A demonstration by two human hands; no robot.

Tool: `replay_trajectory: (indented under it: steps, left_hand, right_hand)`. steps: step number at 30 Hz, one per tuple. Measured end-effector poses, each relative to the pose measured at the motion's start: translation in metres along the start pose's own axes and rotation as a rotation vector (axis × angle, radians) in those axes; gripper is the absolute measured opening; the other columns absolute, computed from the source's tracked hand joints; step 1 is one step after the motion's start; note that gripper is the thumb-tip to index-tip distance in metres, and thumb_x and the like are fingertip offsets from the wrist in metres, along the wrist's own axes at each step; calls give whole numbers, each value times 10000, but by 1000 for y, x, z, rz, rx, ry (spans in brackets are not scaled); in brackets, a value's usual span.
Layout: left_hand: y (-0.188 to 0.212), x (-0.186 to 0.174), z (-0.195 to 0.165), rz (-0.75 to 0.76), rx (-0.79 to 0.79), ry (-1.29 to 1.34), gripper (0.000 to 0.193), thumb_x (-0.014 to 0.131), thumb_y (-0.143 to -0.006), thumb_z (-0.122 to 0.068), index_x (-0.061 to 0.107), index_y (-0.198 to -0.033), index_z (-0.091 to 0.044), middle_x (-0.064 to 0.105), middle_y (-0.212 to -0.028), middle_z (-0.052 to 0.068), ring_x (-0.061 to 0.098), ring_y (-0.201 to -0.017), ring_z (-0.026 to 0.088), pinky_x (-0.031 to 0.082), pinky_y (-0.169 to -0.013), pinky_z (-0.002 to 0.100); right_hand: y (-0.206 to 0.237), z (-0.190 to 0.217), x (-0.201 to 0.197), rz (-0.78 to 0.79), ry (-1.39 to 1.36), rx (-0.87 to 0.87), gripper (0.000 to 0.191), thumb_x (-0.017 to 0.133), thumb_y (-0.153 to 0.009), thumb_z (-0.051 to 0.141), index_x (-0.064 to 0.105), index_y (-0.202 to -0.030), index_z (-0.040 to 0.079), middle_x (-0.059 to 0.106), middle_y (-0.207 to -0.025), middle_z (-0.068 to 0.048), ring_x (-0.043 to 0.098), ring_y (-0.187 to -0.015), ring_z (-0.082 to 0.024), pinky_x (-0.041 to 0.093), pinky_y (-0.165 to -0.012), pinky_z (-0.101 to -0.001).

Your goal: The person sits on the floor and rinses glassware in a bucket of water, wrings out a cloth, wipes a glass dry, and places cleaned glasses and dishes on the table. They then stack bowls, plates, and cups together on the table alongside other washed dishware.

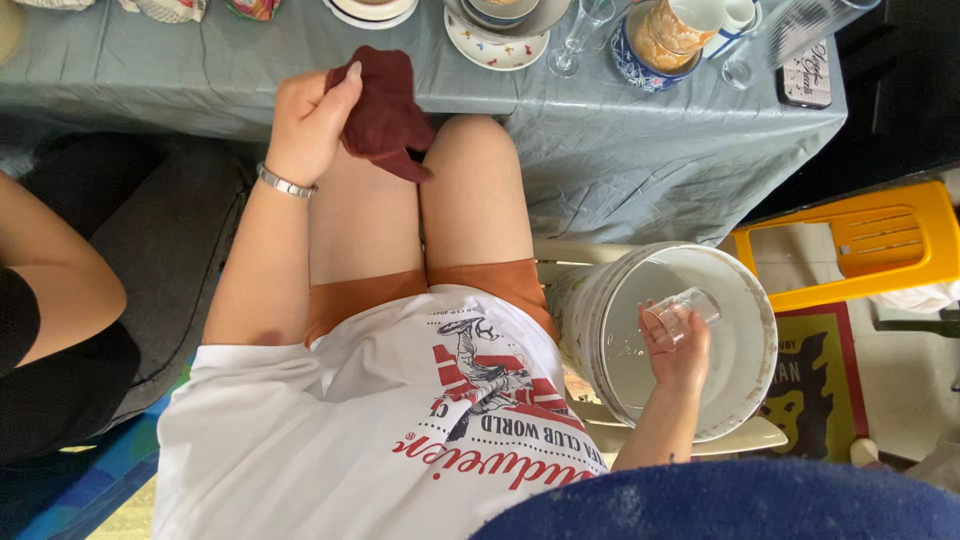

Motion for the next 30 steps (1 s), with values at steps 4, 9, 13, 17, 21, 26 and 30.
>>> replay_trajectory:
  steps: [4,9,13,17,21,26,30]
  left_hand:
    - [23,22,-70,117,388,206,333,535,-1143,-174,553,-917,70,560,-852,132,521,-744,262,434,-701,385]
    - [42,59,-127,101,545,-305,337,635,-1080,-162,598,-784,-7,561,-735,126,568,-682,355,425,-635,454]
    - [49,73,-165,73,669,-541,368,689,-998,-181,601,-672,-35,572,-647,119,562,-567,324,421,-519,433]
    - [46,70,-183,280,570,-396,285,632,-1038,-182,706,-792,-57,654,-748,98,618,-668,303,457,-599,419]
    - [35,74,-176,717,144,412,338,456,-1049,-259,663,-1094,4,701,-1113,144,670,-997,289,543,-909,400]
    - [45,84,-184,693,733,166,417,580,-1031,-187,583,-1399,9,514,-1510,216,436,-1475,403,321,-1271,556]
    - [55,100,-194,490,974,-122,470,721,-973,-187,624,-1404,-27,588,-1478,153,496,-1441,399,358,-1280,557]
  right_hand:
    - [8,12,12,50,64,-118,484,671,-930,370,614,-1230,-4,700,-1135,-241,686,-1117,-432,524,-1098,-576]
    - [16,25,32,181,88,-203,479,670,-950,310,577,-1301,-2,696,-1169,-220,674,-1193,-401,515,-1110,-565]
    - [25,27,39,96,246,-247,427,704,-947,205,563,-1283,-17,684,-1113,-164,687,-1107,-345,562,-1030,-563]
    - [34,24,41,90,258,-237,387,704,-932,181,566,-1248,5,698,-1066,-164,702,-988,-320,582,-988,-537]
    - [41,24,43,113,262,-224,377,703,-930,174,564,-1242,13,699,-1080,-164,720,-996,-319,557,-998,-523]
    - [48,27,49,148,234,-249,373,708,-928,174,556,-1236,29,702,-1070,-162,709,-969,-296,574,-1042,-536]
    - [50,30,48,105,262,-303,378,709,-922,167,560,-1242,32,694,-1062,-136,711,-985,-273,570,-1026,-530]
Point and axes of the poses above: each hand's wrist, its own y-axis away from the middle knuckle, its own x-axis out of the palm, z = x × y, the point moved 2 cm from there along -y, towards the middle knuckle
